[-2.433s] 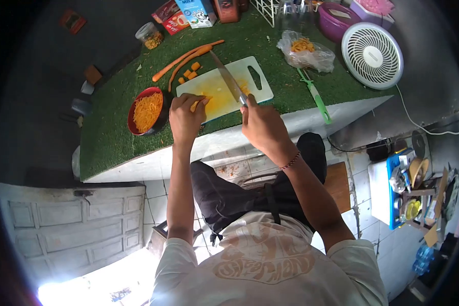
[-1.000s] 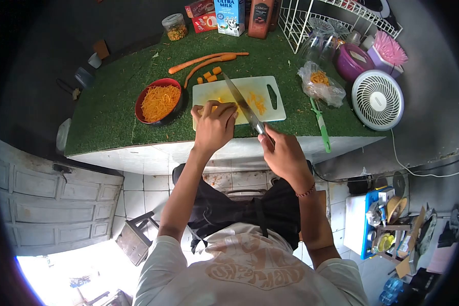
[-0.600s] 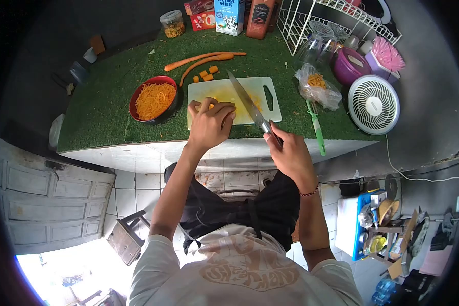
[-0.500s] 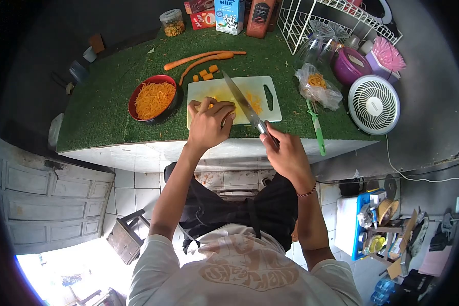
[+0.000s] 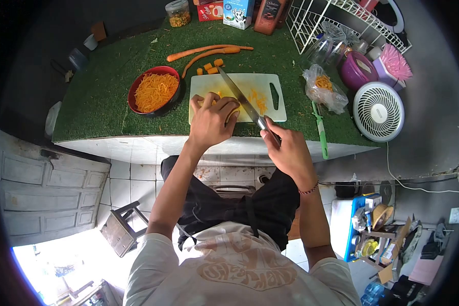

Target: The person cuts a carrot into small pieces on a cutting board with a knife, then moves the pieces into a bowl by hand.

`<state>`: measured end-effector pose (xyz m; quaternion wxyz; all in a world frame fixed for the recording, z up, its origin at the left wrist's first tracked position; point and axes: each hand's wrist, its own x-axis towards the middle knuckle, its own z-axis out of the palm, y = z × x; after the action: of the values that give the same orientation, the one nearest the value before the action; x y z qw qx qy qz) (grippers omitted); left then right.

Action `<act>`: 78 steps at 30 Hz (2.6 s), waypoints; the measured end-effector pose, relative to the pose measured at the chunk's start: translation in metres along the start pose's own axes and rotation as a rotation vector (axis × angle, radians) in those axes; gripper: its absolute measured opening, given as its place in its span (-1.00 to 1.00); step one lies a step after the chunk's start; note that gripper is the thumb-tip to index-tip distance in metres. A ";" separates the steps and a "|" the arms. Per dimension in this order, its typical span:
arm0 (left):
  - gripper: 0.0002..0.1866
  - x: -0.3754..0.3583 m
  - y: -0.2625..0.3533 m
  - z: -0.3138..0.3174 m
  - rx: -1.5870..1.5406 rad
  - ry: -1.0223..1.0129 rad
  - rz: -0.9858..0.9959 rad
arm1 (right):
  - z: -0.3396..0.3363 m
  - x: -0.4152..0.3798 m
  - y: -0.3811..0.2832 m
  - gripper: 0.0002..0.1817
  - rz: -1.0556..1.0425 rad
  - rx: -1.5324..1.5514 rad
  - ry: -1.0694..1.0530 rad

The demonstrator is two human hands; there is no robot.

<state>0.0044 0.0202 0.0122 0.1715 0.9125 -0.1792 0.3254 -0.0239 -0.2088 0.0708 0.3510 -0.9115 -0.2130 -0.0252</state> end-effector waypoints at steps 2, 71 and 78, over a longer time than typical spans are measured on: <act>-0.85 0.000 0.000 0.001 0.000 0.002 0.001 | 0.001 0.000 0.001 -0.58 -0.024 -0.022 0.006; -0.78 -0.007 0.000 0.009 0.123 0.045 0.025 | 0.024 0.009 -0.025 -0.64 0.078 -0.200 0.026; -0.78 -0.006 0.003 0.006 0.107 0.008 -0.019 | 0.022 0.006 -0.016 -0.64 0.054 -0.060 0.068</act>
<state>0.0020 0.0167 0.0042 0.1263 0.9206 -0.1524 0.3366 -0.0269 -0.1817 0.0651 0.3311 -0.9257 -0.1753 -0.0530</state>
